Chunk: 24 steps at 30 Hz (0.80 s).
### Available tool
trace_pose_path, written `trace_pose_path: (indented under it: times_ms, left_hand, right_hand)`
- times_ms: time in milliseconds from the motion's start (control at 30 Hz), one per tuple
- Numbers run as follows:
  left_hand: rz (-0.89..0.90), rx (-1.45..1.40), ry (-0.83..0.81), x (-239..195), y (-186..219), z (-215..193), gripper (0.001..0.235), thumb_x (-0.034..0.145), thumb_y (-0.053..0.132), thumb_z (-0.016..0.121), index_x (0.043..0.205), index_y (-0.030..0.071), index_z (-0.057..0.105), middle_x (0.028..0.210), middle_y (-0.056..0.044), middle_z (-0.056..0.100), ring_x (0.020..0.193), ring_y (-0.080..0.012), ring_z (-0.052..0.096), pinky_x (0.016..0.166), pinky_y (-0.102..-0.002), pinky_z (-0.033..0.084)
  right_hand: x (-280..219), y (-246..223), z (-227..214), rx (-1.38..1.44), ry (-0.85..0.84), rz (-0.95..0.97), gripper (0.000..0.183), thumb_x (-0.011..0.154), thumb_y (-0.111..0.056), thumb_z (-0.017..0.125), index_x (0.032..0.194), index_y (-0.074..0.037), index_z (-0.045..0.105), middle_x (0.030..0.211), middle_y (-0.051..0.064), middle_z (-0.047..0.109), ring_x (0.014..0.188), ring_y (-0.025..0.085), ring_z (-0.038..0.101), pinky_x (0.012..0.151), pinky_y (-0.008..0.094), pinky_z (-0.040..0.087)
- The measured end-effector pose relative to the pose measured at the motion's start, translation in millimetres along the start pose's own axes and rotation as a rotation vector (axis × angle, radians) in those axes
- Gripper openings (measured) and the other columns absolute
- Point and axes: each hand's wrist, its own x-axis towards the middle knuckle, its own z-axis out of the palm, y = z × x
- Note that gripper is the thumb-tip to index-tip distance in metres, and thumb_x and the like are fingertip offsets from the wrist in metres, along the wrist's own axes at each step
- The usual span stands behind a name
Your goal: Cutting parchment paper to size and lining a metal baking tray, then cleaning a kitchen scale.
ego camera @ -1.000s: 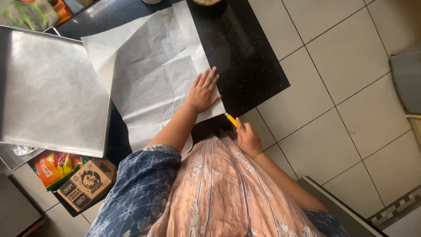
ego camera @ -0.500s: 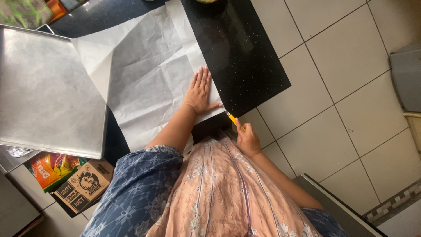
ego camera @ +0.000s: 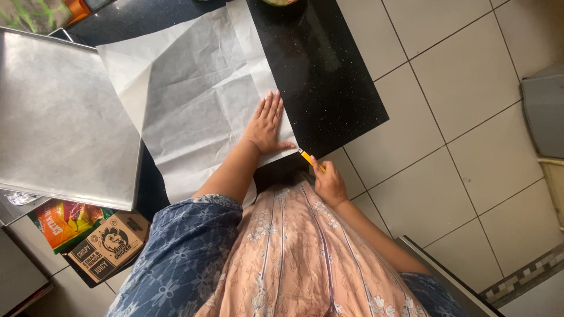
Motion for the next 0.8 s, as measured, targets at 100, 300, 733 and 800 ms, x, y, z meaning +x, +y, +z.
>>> trace_pose_path:
  times_ms: [100, 300, 733, 800]
  left_hand:
    - [-0.021, 0.005, -0.059, 0, 3, -12, 0.146, 0.066, 0.097, 0.049, 0.158, -0.012, 0.018, 0.168, -0.027, 0.008, 0.157, -0.0392, 0.002, 0.127, -0.046, 0.0]
    - [-0.027, 0.093, -0.136, -2, 8, -32, 0.149, 0.065, 0.099, 0.048, 0.158, -0.013, 0.016, 0.168, -0.029, 0.006, 0.157, -0.0393, 0.0, 0.127, -0.046, 0.0]
    - [-0.042, 0.074, -0.088, -3, 7, -27, 0.151, 0.064, 0.101, 0.046, 0.158, -0.013, 0.016, 0.168, -0.03, 0.006, 0.157, -0.0402, -0.001, 0.127, -0.045, -0.001]
    - [-0.03, 0.048, -0.077, -3, 7, -25, 0.151, 0.064, 0.101, 0.046, 0.157, -0.014, 0.017, 0.167, -0.03, 0.008, 0.157, -0.041, 0.001, 0.126, -0.046, 0.0]
  right_hand:
    - [-2, 4, -2, 0.006, -0.018, 0.002, 0.064, 0.089, -0.002, 0.059, 0.151, -0.017, 0.054, 0.108, 0.018, 0.057, 0.093, 0.036, 0.062, 0.081, 0.044, 0.054]
    - [5, 0, -4, -0.018, 0.019, -0.016, 0.063, 0.088, -0.002, 0.059, 0.15, -0.016, 0.055, 0.11, 0.018, 0.057, 0.095, 0.036, 0.061, 0.084, 0.044, 0.053]
    - [81, -17, -16, -0.067, 0.085, -0.006, 0.06, 0.089, 0.0, 0.06, 0.147, -0.018, 0.06, 0.105, 0.016, 0.054, 0.094, 0.034, 0.058, 0.085, 0.042, 0.051]
    - [95, -17, -14, -0.083, 0.107, -0.015, 0.059, 0.09, 0.0, 0.06, 0.146, -0.018, 0.061, 0.104, 0.015, 0.054, 0.093, 0.034, 0.057, 0.085, 0.043, 0.05]
